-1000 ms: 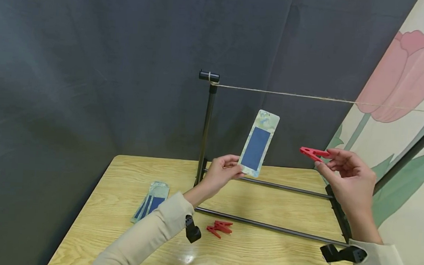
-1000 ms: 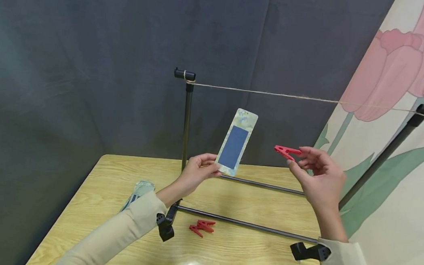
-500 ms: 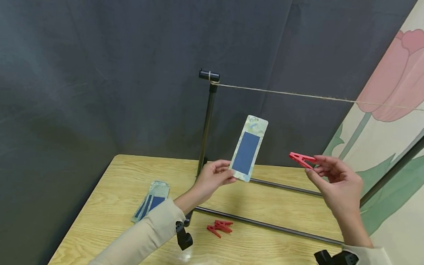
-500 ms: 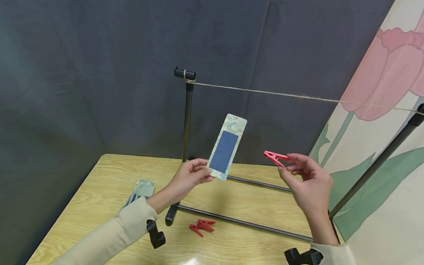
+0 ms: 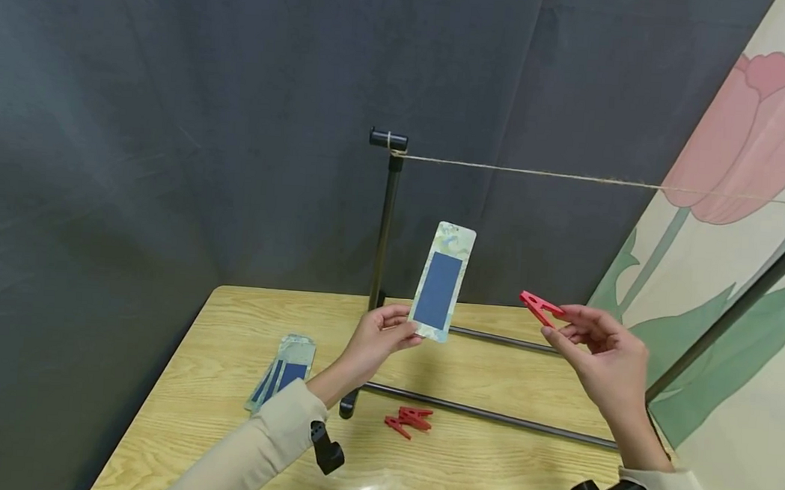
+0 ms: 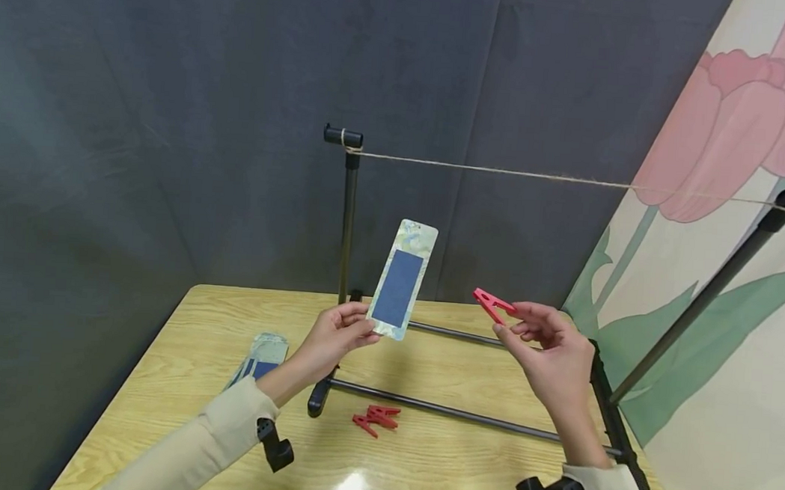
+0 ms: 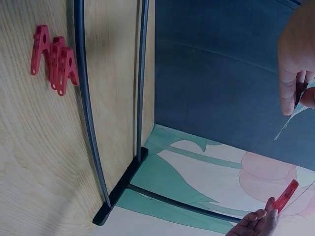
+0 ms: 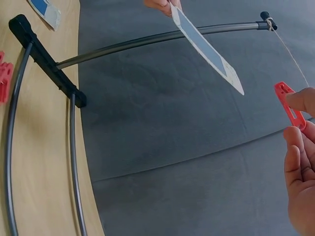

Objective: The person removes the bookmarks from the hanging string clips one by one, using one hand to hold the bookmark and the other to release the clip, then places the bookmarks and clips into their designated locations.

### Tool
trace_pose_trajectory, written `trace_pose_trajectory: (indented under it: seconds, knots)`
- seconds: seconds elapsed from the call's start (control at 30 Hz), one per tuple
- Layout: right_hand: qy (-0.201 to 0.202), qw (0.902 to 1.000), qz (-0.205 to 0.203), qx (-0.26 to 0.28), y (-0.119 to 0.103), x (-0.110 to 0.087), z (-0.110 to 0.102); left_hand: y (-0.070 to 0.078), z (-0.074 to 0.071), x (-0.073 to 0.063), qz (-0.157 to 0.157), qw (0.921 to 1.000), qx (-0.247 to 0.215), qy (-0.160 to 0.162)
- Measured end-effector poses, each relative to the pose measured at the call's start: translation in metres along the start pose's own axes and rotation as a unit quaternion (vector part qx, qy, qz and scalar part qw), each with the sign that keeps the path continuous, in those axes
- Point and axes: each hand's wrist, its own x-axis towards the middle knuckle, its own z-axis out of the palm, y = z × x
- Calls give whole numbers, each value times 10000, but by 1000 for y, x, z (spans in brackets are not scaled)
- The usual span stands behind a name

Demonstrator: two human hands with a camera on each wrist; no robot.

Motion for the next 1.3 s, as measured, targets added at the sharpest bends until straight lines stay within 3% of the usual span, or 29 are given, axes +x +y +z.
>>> trace_pose_trajectory:
  seconds: [0.87, 1.1, 1.3]
  knots:
    - [-100, 9967, 627, 507, 15, -35, 27, -8, -21, -25, -66, 9996, 45, 272]
    - [-61, 9964, 654, 538, -6, -46, 36, -13, -28, -32, 11, 9991, -50, 427]
    - [-222, 9935, 951, 588, -15, -59, 49, -18, -34, -37, -48, 9985, -139, 529]
